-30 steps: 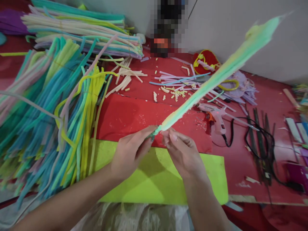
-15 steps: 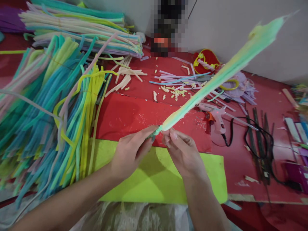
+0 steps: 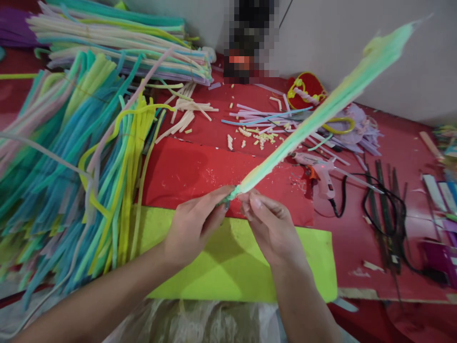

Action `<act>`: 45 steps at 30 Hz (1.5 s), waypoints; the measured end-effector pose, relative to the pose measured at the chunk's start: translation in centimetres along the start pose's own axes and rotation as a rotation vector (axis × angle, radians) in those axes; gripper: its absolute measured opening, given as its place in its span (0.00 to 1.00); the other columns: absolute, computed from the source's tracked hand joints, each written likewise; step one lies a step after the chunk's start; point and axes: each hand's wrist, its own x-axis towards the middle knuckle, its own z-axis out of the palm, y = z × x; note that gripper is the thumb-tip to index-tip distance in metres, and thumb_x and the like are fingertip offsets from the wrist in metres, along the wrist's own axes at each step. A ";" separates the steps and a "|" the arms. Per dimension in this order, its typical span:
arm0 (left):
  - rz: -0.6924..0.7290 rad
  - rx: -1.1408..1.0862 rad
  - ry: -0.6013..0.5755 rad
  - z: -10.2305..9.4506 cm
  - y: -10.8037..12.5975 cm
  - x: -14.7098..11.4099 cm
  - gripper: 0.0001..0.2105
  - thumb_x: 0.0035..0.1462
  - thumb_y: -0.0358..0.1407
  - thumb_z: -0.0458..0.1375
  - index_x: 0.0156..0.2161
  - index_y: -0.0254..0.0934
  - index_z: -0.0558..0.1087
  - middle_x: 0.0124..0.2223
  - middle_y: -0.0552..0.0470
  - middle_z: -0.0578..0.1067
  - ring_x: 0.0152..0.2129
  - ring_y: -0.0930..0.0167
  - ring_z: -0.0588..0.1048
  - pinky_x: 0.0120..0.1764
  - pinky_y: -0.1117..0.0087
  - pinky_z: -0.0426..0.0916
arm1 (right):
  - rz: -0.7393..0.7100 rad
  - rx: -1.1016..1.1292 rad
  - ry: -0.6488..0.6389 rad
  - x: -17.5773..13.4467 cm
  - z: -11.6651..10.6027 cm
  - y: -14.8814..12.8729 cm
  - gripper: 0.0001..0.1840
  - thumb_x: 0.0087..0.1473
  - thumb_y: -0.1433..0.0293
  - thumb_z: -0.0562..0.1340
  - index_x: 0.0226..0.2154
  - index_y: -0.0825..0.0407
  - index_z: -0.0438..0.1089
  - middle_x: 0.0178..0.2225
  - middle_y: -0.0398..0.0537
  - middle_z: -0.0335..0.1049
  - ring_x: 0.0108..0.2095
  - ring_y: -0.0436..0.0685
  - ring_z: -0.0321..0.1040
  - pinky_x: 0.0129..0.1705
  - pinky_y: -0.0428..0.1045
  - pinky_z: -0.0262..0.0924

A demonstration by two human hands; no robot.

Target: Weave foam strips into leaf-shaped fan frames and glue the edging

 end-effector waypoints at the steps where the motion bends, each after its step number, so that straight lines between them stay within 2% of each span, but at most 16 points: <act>1: 0.001 0.004 0.001 0.0 0.0 0.0 0.12 0.61 0.33 0.47 0.46 0.36 0.70 0.29 0.56 0.77 0.22 0.79 0.74 0.32 0.81 0.68 | -0.002 0.003 0.000 0.0 0.0 0.0 0.05 0.48 0.64 0.66 0.23 0.45 0.75 0.24 0.41 0.65 0.28 0.49 0.61 0.45 0.52 0.58; 12: 0.000 -0.015 0.011 0.0 0.0 0.0 0.12 0.60 0.33 0.48 0.47 0.36 0.69 0.29 0.55 0.78 0.24 0.78 0.75 0.33 0.80 0.68 | -0.018 -0.017 0.024 -0.1 0.1 0.2 0.03 0.48 0.65 0.66 0.25 0.43 0.76 0.25 0.41 0.67 0.33 0.50 0.64 0.46 0.52 0.58; 23: -0.022 -0.003 0.001 0.0 -0.1 0.0 0.13 0.60 0.32 0.48 0.48 0.36 0.69 0.30 0.56 0.78 0.23 0.79 0.75 0.33 0.81 0.68 | -0.034 -0.042 0.066 -0.2 0.0 0.2 0.04 0.49 0.65 0.65 0.25 0.45 0.75 0.27 0.42 0.69 0.32 0.51 0.64 0.44 0.52 0.58; 28: -0.023 0.001 -0.005 -0.1 -0.1 0.0 0.13 0.60 0.32 0.47 0.47 0.37 0.69 0.30 0.56 0.78 0.23 0.79 0.74 0.32 0.81 0.68 | -0.055 -0.050 0.061 -0.1 0.0 0.1 0.06 0.49 0.64 0.64 0.24 0.45 0.75 0.26 0.43 0.69 0.31 0.51 0.63 0.39 0.51 0.58; 32: -0.024 -0.003 0.004 0.0 -0.1 0.0 0.13 0.60 0.33 0.48 0.48 0.37 0.69 0.30 0.56 0.78 0.24 0.78 0.75 0.32 0.80 0.68 | -0.051 -0.059 0.047 -0.3 -0.1 0.2 0.06 0.49 0.64 0.64 0.23 0.45 0.75 0.26 0.43 0.68 0.32 0.52 0.64 0.43 0.52 0.58; 39: -0.028 -0.002 0.006 0.1 0.0 0.0 0.13 0.61 0.32 0.47 0.48 0.37 0.69 0.30 0.55 0.78 0.24 0.79 0.75 0.32 0.81 0.68 | -0.053 -0.095 0.046 -0.6 0.2 0.2 0.06 0.51 0.65 0.63 0.33 0.41 0.76 0.30 0.42 0.70 0.32 0.50 0.61 0.39 0.51 0.57; 45: -0.021 -0.007 0.007 0.0 0.0 0.0 0.13 0.61 0.33 0.47 0.47 0.36 0.69 0.28 0.56 0.77 0.22 0.79 0.74 0.32 0.81 0.68 | -0.064 -0.088 0.056 -0.5 0.2 -0.1 0.05 0.51 0.66 0.63 0.30 0.42 0.77 0.29 0.43 0.71 0.32 0.51 0.62 0.40 0.51 0.57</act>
